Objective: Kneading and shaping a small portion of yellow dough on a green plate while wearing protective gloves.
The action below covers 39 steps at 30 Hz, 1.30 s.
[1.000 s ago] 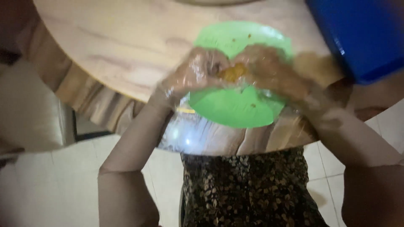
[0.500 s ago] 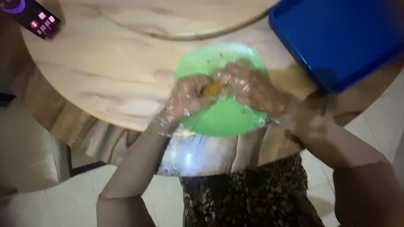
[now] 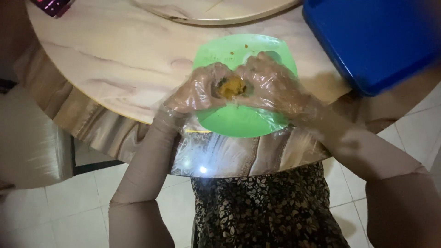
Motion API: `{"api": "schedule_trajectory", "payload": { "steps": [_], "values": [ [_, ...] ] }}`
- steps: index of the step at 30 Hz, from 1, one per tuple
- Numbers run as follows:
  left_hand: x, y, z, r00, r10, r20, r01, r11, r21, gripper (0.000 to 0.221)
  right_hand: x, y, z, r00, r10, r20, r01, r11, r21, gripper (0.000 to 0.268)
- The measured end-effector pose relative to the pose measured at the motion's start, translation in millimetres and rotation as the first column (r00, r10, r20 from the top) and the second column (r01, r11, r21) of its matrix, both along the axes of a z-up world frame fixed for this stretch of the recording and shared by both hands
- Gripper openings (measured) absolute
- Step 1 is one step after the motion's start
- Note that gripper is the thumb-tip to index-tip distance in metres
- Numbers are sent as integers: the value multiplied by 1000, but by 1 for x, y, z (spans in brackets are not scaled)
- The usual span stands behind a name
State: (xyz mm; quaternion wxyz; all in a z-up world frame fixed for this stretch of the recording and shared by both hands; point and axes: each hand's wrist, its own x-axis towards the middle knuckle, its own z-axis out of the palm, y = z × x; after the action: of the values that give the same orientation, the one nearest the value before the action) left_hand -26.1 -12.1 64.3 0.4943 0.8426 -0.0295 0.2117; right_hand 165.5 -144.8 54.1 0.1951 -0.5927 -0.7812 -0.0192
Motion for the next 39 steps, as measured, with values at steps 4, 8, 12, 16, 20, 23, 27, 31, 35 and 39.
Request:
{"api": "schedule_trajectory", "payload": {
  "steps": [4, 8, 12, 16, 20, 23, 27, 31, 35, 39],
  "values": [
    [1, 2, -5, 999, 26, 37, -28, 999, 46, 33, -3, 5, -19, 999, -50, 4, 50, 999, 6, 53],
    [2, 8, -20, 995, 96, 6, -97, 992, 81, 39, -7, 6, -15, 998, 33, -55, -26, 992, 121, 36],
    [1, 8, -9, 999, 19, -46, -20, 1000, -22, 40, -8, 2, -13, 997, 16, -80, -5, 991, 134, 37],
    [-13, 10, 11, 974, 32, -224, -30, 999, 13, 52, -1, -10, 33, 876, -24, -482, -68, 983, -172, 53],
    [-20, 14, 9, 953, 76, -294, -104, 991, -80, 33, 20, -19, 56, 657, -28, -753, -172, 967, -186, 30],
    [-18, 16, -1, 974, 31, -224, -72, 982, -176, 24, 6, -20, 84, 767, -271, -582, 21, 917, -399, 14],
    [-14, 17, -18, 991, -42, -127, 8, 966, -257, 26, 6, -27, 87, 764, -118, -635, -148, 925, -350, 31],
    [-13, 12, -22, 1000, 0, -30, -2, 998, -69, 35, 16, -18, 33, 780, 382, -496, -390, 916, 92, 51],
    [-9, 12, -23, 997, 83, 6, -83, 988, 130, 19, 15, -8, -4, 866, 217, -450, -234, 972, 16, 64],
    [-5, 8, -29, 995, 95, 42, -102, 972, 211, 28, 9, -3, -15, 765, 190, -616, -241, 970, 0, 52]
  ]
}}
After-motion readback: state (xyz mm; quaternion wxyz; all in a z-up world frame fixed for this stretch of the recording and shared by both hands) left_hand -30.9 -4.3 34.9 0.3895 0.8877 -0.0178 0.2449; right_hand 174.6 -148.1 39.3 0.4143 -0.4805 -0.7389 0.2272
